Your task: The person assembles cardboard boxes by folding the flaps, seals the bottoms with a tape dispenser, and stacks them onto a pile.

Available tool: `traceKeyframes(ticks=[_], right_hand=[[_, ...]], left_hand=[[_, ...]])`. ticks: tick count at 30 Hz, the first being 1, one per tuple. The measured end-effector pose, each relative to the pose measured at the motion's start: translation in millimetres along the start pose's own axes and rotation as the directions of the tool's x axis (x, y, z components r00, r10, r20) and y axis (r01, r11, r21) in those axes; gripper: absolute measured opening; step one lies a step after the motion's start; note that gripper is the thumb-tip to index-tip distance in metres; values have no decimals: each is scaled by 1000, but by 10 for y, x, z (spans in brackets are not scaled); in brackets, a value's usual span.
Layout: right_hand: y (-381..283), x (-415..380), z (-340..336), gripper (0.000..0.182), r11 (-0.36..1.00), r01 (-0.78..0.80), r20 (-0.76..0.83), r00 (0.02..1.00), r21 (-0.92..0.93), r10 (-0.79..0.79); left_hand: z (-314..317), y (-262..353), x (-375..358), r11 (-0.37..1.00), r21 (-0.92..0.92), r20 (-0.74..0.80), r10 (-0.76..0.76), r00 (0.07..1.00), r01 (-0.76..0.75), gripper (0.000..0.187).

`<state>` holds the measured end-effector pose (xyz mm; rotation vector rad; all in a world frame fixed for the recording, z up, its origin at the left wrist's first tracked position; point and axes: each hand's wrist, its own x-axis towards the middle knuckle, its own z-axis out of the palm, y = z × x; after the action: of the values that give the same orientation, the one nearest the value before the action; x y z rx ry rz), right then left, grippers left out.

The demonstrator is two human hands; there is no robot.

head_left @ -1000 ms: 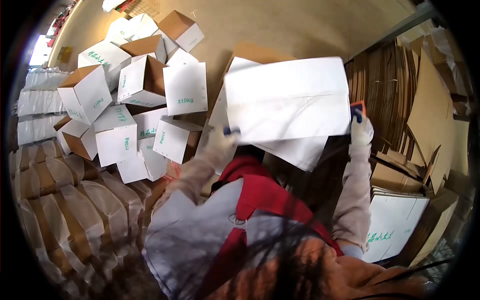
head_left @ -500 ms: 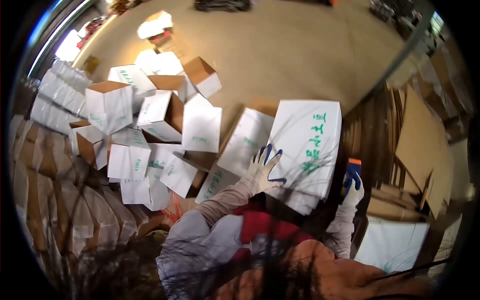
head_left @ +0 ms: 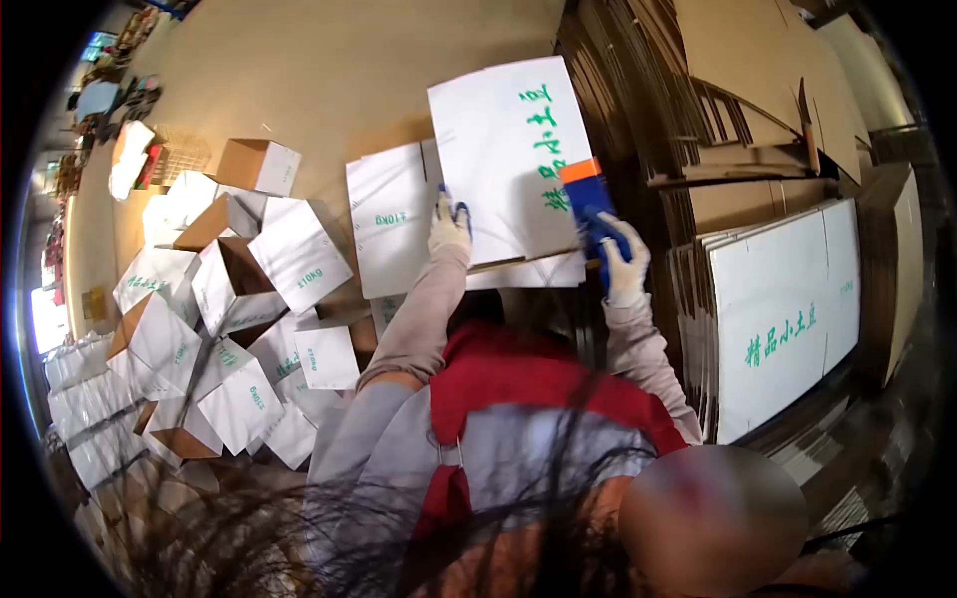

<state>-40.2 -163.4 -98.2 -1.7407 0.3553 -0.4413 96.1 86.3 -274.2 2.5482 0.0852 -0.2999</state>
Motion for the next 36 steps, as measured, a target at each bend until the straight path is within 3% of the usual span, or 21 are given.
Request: traceKeyframes(ticks=[1,3,4,5,6,7,8,9,11,13,14,15,19,21,23,25,26,27,28,32,36], right_hand=[[-74,13,-124,33,999,53,-75,996,-8,-53],[-110,44,-406,34,999,21,-90,996,-32,-24],[-93,71,-480,35,990,32,-96,994,-136,-46],[-72,131,-503,36,970,47,-100,992,-236,-73],[-88,191,-448,34,975,-10,-137,990,-221,-21],[4,245,-422,34,974,-21,-151,988,-224,-13],[165,307,-417,32,947,-40,-217,976,-318,-32],[309,384,-399,31,910,-57,-271,961,-410,-62],[500,503,-360,28,933,-90,-331,943,-349,-33],[589,573,-310,28,984,-114,-333,941,-139,62],[548,554,-288,28,982,-123,-340,938,-142,68],[469,562,-266,29,988,-112,-319,945,-102,74],[263,537,-356,31,997,-57,-290,956,-45,41],[56,507,-370,31,999,-32,-254,967,19,36],[-34,464,-383,33,999,-25,-218,975,36,32],[-98,423,-360,34,1000,-27,-176,984,-9,26],[-76,417,-342,34,1000,-17,-142,990,-14,15],[-64,397,-306,35,1000,-9,-106,994,-24,7],[-143,373,-230,34,1000,9,-69,998,5,-9],[-278,257,-14,36,1000,-19,95,995,-18,21],[-275,117,120,37,999,43,222,974,-24,-37]], left_hand=[[113,-160,50,974,-190,8,-127,992,126,54],[32,-421,-81,968,-199,20,-150,988,151,48],[-78,-526,-180,873,-289,322,-297,899,392,43],[-164,-616,-203,727,-295,600,-364,712,620,38],[-146,-781,-147,729,-289,605,-364,708,621,38],[-53,-995,-76,753,-542,493,-74,867,372,36],[25,-1114,-61,669,-738,301,205,931,91,34],[-82,-885,52,202,-903,396,56,916,378,38],[-632,-79,60,286,-798,565,52,823,530,39],[-365,108,127,346,-883,363,72,929,318,39],[-553,429,48,598,-726,395,-41,918,339,38],[-535,490,20,654,-669,364,-127,923,354,36],[-208,-143,72,334,-884,297,-140,945,327,25],[-373,-453,-48,312,-886,317,-132,939,343,31],[-49,-1122,-63,-12,-914,404,-108,908,405,49],[7,-1197,-249,-129,-928,363,-90,927,351,56],[312,-1629,-183,-361,-776,519,100,849,517,60],[52,-1404,-290,-401,-520,396,669,629,754,60],[54,-1322,-394,-429,-505,348,694,631,749,59],[452,-1562,-544,-481,-718,481,179,858,503,56],[887,-2300,-687,-294,-840,527,-237,816,457,55]])
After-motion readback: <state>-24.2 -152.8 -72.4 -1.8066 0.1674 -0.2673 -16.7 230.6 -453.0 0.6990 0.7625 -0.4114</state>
